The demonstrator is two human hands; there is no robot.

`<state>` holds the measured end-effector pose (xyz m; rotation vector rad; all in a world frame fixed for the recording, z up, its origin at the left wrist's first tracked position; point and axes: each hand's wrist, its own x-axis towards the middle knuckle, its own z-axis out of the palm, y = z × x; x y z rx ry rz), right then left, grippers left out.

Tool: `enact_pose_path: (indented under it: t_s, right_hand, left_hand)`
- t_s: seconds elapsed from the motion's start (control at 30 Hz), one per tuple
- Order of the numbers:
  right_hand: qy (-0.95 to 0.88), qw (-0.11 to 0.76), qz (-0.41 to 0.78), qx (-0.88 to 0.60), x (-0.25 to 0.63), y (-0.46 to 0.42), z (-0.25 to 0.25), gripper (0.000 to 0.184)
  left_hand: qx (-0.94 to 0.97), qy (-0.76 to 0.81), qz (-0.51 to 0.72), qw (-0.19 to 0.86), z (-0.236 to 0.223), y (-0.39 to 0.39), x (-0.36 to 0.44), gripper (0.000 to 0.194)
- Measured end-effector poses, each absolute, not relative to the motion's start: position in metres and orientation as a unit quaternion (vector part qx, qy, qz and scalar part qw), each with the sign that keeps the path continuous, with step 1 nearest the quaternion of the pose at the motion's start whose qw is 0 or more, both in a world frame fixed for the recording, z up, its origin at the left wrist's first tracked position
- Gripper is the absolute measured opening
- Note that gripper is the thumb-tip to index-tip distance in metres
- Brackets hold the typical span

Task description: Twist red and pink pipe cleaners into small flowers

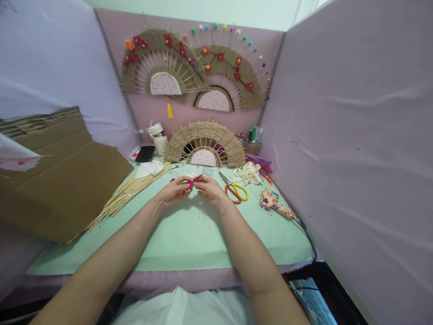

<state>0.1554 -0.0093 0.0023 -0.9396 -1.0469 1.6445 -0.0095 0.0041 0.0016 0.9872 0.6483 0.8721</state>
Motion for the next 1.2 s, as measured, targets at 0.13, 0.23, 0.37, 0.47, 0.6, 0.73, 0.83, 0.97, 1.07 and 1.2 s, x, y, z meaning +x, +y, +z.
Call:
enact_pose_path:
  t_s: [0.13, 0.23, 0.37, 0.47, 0.6, 0.73, 0.83, 0.97, 1.07, 1.2]
  right_hand:
    - [-0.459, 0.487, 0.626, -0.4, 0.154, -0.009, 0.0, 0.026]
    - [-0.488, 0.5, 0.586, -0.411, 0.153, -0.009, 0.0, 0.024]
    - [-0.536, 0.521, 0.539, -0.389, 0.152, -0.009, 0.0, 0.021]
    - [-0.567, 0.54, 0.49, -0.382, 0.15, -0.008, 0.0, 0.019]
    - [-0.601, 0.548, 0.411, -0.412, 0.148, -0.008, 0.0, 0.017]
    - [-0.63, 0.556, 0.352, -0.413, 0.147, -0.01, 0.0, 0.011]
    - [-0.671, 0.55, 0.284, -0.409, 0.147, -0.013, 0.001, 0.009]
    - [-0.7, 0.55, 0.237, -0.39, 0.148, -0.016, 0.003, 0.012]
    - [-0.689, 0.548, 0.289, -0.376, 0.151, -0.015, 0.004, 0.009]
    - [-0.556, 0.54, 0.485, -0.406, 0.156, -0.008, 0.004, 0.023]
  left_hand:
    - [0.441, 0.303, 0.401, 0.744, 0.001, 0.003, -0.008, 0.03]
    - [0.434, 0.306, 0.398, 0.748, 0.0, 0.003, -0.008, 0.029]
    - [0.415, 0.303, 0.389, 0.765, -0.001, 0.004, -0.009, 0.028]
    - [0.39, 0.302, 0.387, 0.779, -0.002, 0.007, -0.01, 0.027]
    - [0.34, 0.289, 0.389, 0.806, -0.003, 0.01, -0.01, 0.022]
    - [0.272, 0.277, 0.394, 0.833, -0.003, 0.013, -0.01, 0.016]
    - [0.237, 0.292, 0.392, 0.84, -0.003, 0.013, -0.01, 0.013]
    - [0.235, 0.313, 0.4, 0.829, 0.001, 0.011, -0.01, 0.014]
    - [0.282, 0.326, 0.416, 0.801, 0.003, 0.01, -0.01, 0.015]
    - [0.393, 0.33, 0.451, 0.73, 0.003, 0.008, -0.01, 0.017]
